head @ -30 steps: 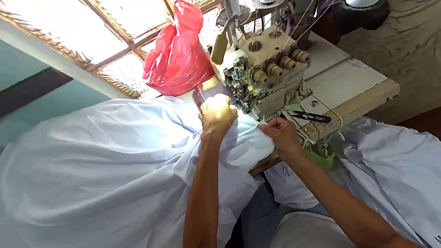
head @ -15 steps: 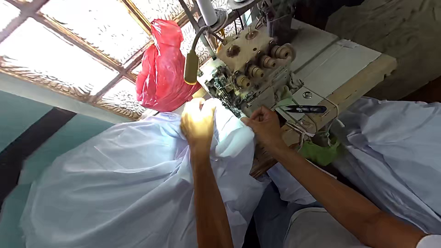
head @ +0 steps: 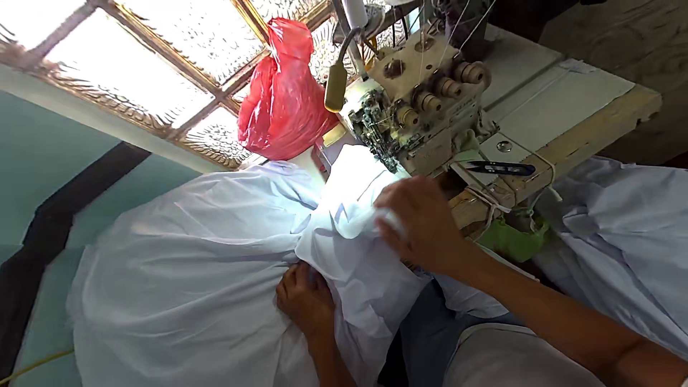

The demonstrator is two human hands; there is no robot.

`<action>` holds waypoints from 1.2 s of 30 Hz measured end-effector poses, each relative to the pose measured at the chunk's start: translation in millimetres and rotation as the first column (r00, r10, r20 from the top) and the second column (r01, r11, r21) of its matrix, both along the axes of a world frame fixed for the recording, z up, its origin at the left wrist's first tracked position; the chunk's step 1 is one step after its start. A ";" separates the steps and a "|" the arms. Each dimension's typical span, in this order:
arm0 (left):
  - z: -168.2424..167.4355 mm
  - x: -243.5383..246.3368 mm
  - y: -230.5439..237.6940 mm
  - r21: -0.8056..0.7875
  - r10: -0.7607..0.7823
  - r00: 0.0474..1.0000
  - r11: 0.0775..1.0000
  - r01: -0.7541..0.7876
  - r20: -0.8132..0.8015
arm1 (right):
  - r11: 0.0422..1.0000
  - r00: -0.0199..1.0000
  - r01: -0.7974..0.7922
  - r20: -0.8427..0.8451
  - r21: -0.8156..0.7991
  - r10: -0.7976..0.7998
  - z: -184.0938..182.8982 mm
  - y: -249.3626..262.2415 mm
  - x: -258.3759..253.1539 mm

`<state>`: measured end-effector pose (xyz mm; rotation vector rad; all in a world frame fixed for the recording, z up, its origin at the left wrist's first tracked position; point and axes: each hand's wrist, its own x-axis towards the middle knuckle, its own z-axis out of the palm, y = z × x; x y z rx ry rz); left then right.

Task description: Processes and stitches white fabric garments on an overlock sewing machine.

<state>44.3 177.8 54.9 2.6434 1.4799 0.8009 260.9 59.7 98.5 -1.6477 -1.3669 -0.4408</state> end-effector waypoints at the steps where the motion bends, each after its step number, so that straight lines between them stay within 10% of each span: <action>1: -0.2 1.5 -1.3 -0.006 -0.001 1.000 1.000 0.001 0.000 | 0.996 0.992 -0.093 0.084 -0.009 0.094 -2.1 2.9 -7.6; 9: 13.3 -16.6 -9.4 -0.027 -0.121 0.988 0.992 0.124 0.100 | 0.957 0.942 -0.285 -0.202 -0.063 0.267 19.7 6.1 10.9; 15: 38.3 -15.2 -26.4 0.039 -0.158 0.971 0.987 0.153 0.182 | 0.953 0.953 -0.269 0.103 -0.137 0.284 3.3 28.8 -7.3; 22: 38.6 8.3 -36.3 0.216 -0.408 0.908 0.899 0.382 0.092 | 0.942 0.866 -0.253 -0.485 -0.222 0.119 25.3 19.2 25.3; 29: 4.0 41.8 -22.5 0.044 -0.376 0.926 0.925 0.378 -0.035 | 0.905 0.812 -0.094 -0.557 -0.416 -0.171 9.5 3.1 66.6; 36: 17.0 36.9 -27.8 -0.007 -0.408 0.912 0.913 0.408 -0.035 | 0.970 0.642 -0.140 -0.764 -0.196 -0.062 -0.1 -3.4 70.3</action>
